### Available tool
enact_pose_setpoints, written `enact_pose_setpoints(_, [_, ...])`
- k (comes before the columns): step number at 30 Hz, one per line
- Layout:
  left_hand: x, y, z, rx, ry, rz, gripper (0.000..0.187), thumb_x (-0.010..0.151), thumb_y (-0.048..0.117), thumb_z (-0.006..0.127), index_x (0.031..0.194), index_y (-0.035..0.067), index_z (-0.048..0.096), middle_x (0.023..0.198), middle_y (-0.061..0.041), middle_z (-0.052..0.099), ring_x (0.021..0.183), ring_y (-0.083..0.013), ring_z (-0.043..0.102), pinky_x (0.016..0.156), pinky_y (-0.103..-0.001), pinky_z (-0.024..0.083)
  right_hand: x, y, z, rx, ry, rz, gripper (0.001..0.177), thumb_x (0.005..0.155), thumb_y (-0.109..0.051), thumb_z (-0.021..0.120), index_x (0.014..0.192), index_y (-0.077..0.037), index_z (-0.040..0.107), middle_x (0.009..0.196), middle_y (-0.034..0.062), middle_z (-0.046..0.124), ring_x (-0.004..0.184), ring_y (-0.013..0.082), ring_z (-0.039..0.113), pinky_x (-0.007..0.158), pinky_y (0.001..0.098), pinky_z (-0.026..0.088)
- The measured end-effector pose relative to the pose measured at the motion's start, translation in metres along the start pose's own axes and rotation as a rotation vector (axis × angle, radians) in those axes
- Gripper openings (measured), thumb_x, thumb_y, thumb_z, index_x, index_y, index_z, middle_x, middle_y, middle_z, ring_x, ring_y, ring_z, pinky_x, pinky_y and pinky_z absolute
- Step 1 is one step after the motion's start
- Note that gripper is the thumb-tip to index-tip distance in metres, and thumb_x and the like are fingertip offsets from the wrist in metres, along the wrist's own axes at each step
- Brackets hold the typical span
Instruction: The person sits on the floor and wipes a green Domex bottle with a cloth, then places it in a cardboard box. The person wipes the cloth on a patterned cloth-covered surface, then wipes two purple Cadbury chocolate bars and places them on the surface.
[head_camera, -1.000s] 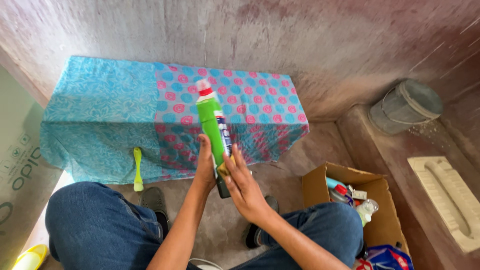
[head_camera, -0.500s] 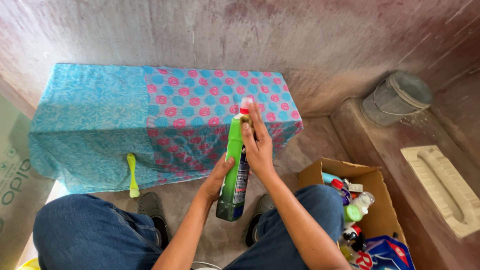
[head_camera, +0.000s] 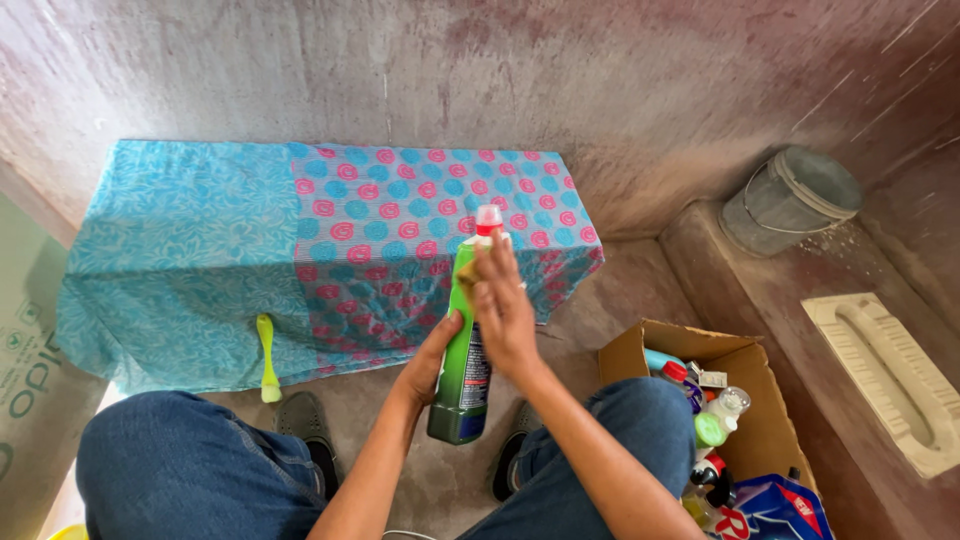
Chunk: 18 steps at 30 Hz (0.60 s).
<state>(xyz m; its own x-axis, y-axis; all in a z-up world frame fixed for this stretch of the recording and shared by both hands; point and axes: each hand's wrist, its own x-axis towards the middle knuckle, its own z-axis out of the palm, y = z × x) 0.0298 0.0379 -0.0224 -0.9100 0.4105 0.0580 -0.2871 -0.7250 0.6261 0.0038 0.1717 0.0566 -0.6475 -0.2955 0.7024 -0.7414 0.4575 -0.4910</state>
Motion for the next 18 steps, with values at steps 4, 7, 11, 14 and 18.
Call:
enact_pose_setpoints(4, [-0.007, 0.003, 0.002, 0.094, -0.028, -0.035, 0.071, 0.092, 0.063, 0.057, 0.133, 0.004, 0.058, 0.099, -0.015, 0.075, 0.081, -0.0220, 0.075, 0.072, -0.036, 0.063, 0.032, 0.030, -0.003, 0.428, 0.138, 0.307, 0.048, 0.114, -0.018, 0.037, 0.161, -0.005, 0.035, 0.171, 0.0154, 0.031, 0.159, 0.0282, 0.029, 0.128, 0.0417, 0.024])
enact_pose_setpoints(7, [-0.005, 0.004, 0.001, 0.082, -0.012, -0.004, 0.072, 0.093, 0.065, 0.056, 0.134, 0.005, 0.057, 0.100, -0.014, 0.073, 0.082, -0.0225, 0.074, 0.072, -0.037, 0.063, 0.016, 0.016, -0.005, 0.556, 0.083, 0.252, 0.049, 0.112, -0.013, 0.038, 0.161, -0.009, 0.031, 0.172, 0.0127, 0.023, 0.161, 0.0286, 0.020, 0.130, 0.0440, 0.019])
enact_pose_setpoints(11, [-0.005, 0.016, 0.000, -0.108, 0.046, 0.118, 0.075, 0.096, 0.065, 0.054, 0.139, 0.004, 0.052, 0.114, -0.014, 0.069, 0.096, -0.0235, 0.073, 0.081, -0.038, 0.062, -0.024, -0.030, -0.007, 0.000, -0.228, -0.102, 0.049, 0.104, -0.009, 0.051, 0.153, -0.007, 0.047, 0.164, 0.0157, 0.043, 0.163, 0.0363, 0.030, 0.134, 0.0493, 0.023])
enact_pose_setpoints(14, [-0.014, 0.040, 0.007, -0.221, 0.003, 0.278, 0.078, 0.097, 0.067, 0.050, 0.142, 0.003, 0.049, 0.120, -0.016, 0.066, 0.103, -0.0262, 0.072, 0.084, -0.042, 0.063, -0.036, -0.062, -0.017, 0.021, -0.450, -0.223, 0.056, 0.097, -0.009, 0.062, 0.151, -0.008, 0.050, 0.163, 0.0204, 0.043, 0.158, 0.0409, 0.028, 0.128, 0.0525, 0.022])
enact_pose_setpoints(18, [-0.015, 0.062, 0.002, -0.294, -0.018, 0.473, 0.082, 0.097, 0.069, 0.048, 0.141, 0.000, 0.049, 0.123, -0.019, 0.066, 0.103, -0.0311, 0.072, 0.081, -0.047, 0.063, -0.040, -0.077, -0.027, 0.188, -0.521, -0.200, 0.069, 0.085, -0.009, 0.076, 0.146, 0.000, 0.046, 0.160, 0.0219, 0.041, 0.153, 0.0423, 0.030, 0.123, 0.0540, 0.025])
